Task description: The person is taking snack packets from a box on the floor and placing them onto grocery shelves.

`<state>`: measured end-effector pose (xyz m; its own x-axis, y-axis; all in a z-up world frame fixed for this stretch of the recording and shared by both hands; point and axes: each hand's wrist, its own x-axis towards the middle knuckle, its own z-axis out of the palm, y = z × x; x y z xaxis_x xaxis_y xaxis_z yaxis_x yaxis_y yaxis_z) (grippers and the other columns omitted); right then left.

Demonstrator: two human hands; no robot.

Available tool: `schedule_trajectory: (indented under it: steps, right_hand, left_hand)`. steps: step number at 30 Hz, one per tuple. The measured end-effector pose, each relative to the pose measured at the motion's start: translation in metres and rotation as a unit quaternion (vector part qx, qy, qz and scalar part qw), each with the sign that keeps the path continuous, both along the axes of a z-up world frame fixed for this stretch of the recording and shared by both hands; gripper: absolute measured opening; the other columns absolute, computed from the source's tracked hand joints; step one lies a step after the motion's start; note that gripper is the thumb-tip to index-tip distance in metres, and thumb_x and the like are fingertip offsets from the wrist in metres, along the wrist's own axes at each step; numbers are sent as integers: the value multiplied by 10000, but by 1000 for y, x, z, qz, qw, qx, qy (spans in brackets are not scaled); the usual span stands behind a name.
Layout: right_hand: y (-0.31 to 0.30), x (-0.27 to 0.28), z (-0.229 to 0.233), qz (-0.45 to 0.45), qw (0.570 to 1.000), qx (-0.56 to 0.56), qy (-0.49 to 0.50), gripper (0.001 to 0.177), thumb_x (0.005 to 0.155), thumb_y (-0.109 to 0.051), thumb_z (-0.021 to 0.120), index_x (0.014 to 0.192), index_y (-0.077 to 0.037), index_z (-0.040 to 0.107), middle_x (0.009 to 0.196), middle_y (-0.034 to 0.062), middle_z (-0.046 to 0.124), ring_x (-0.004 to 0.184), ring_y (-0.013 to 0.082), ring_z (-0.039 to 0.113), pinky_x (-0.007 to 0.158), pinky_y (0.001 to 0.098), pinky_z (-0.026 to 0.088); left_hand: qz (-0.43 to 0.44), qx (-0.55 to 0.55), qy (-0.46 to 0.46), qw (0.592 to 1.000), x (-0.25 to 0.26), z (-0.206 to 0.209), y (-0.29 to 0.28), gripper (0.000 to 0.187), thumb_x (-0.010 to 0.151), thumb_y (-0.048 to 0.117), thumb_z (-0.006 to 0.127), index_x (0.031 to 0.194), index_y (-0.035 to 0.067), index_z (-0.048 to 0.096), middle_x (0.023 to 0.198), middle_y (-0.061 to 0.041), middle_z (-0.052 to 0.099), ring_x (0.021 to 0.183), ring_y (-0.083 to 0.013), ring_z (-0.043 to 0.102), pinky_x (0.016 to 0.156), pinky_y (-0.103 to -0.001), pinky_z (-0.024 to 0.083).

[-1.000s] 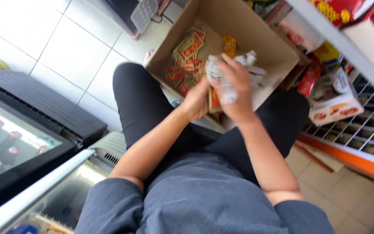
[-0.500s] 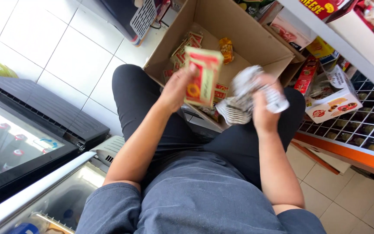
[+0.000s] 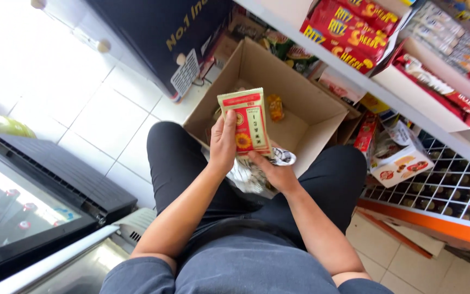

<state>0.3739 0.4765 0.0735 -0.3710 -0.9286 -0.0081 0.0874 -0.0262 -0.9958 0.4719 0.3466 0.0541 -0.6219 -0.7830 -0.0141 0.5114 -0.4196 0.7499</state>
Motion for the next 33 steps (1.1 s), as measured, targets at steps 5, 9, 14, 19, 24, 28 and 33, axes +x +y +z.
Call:
schedule_trajectory:
  steps: [5,9,14,19,24,28,33]
  right_hand:
    - [-3,-28,-2,-108,987,108,-57,393,946,-286,740,1243,-34,690,1105,42,784,984,114,716,878,274,580]
    - [-6,-40,4,-155,985,56,-56,348,942,-275,780,1189,-35,734,1056,35,767,919,86,675,815,248,536]
    - [-5,-43,-19,-143,984,63,-86,337,915,-289,807,1143,-47,751,1031,22,767,895,74,669,803,236,546]
    - [1,-62,-40,-123,984,115,-61,326,890,-314,819,1018,-29,724,929,24,774,857,114,733,763,271,592]
    - [10,-101,-65,-243,963,88,-80,423,1012,-465,699,1088,-51,742,1002,43,726,893,124,658,798,287,551]
    - [2,-95,-32,-176,977,6,-121,503,947,-499,742,1178,-55,697,1069,65,740,958,144,697,858,312,566]
    - [-13,-72,-29,-51,990,50,-122,600,831,-499,767,1263,-114,606,1098,39,743,1016,142,715,902,320,602]
  left_hand:
    - [-66,-103,-54,991,-2,11,15,249,1100,205,589,1280,33,582,1210,-15,659,1128,-90,612,994,-256,510]
    - [-87,-29,-62,994,-13,-5,19,218,1066,153,643,1237,23,605,1124,-4,687,1019,-67,624,889,-231,489]
    - [-87,-9,-61,994,-24,3,8,178,1054,161,645,1146,9,638,1090,-24,727,1014,-85,663,949,-252,539]
    - [-10,-11,-104,994,-34,5,-16,209,1038,173,678,1143,-7,684,1044,-45,748,948,-82,666,891,-253,542]
    - [-86,4,-143,986,-37,3,-28,247,1016,186,680,1164,-11,686,1042,-44,754,916,-64,690,838,-253,584]
    - [-109,40,-149,982,-37,-11,-20,295,1008,252,703,1165,3,703,1044,-40,766,957,-121,681,883,-318,565]
    - [-142,224,-72,962,-49,-38,9,388,1005,415,677,1240,107,645,1229,-56,718,1153,-247,640,994,-551,483]
